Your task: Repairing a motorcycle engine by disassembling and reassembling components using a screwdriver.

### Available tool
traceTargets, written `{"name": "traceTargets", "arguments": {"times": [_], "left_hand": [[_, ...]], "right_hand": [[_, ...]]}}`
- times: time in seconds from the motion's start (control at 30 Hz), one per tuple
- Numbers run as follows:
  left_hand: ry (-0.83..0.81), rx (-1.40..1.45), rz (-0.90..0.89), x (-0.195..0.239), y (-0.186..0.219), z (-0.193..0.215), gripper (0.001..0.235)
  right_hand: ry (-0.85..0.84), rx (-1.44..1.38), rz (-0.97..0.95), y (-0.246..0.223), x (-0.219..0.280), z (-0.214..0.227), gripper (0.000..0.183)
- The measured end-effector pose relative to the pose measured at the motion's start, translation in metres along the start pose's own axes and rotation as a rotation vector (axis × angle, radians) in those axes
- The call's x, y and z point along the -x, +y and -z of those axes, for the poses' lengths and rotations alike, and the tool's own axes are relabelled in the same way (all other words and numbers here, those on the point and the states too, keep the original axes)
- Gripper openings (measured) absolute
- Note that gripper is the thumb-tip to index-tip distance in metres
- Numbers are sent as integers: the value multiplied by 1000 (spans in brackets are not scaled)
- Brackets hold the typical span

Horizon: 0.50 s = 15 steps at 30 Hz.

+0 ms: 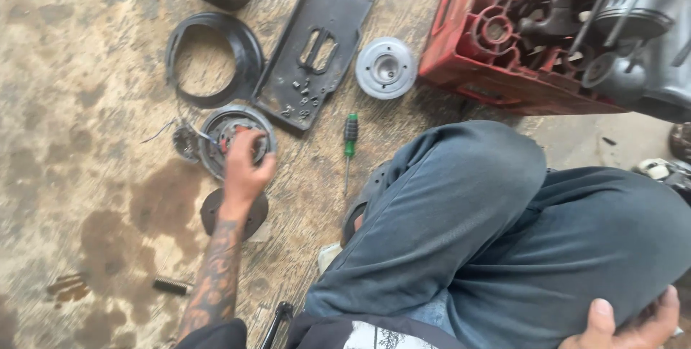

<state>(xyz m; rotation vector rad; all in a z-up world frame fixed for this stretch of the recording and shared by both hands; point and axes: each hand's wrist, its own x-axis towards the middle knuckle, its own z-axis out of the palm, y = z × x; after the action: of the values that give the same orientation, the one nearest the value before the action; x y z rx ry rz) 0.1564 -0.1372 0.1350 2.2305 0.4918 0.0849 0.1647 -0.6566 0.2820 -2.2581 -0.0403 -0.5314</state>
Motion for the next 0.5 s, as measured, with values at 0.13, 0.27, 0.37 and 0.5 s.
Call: {"name": "traceTargets", "arguments": {"times": [0.13, 0.27, 0.37, 0.5], "left_hand": [[-219, -107, -203, -83, 66, -102, 76], [-371, -295, -57, -162, 72, -205, 120], [-288, -438, -111, -199, 77, -250, 148], [-555, -769, 104, -214, 97, -254, 147]], "right_hand": [[101, -88, -56, 7, -2, -7, 64], [117, -79, -68, 59, 15, 22, 70], [51, 128, -133, 97, 30, 58, 79], [53, 47, -403, 89, 29, 69, 87]]}}
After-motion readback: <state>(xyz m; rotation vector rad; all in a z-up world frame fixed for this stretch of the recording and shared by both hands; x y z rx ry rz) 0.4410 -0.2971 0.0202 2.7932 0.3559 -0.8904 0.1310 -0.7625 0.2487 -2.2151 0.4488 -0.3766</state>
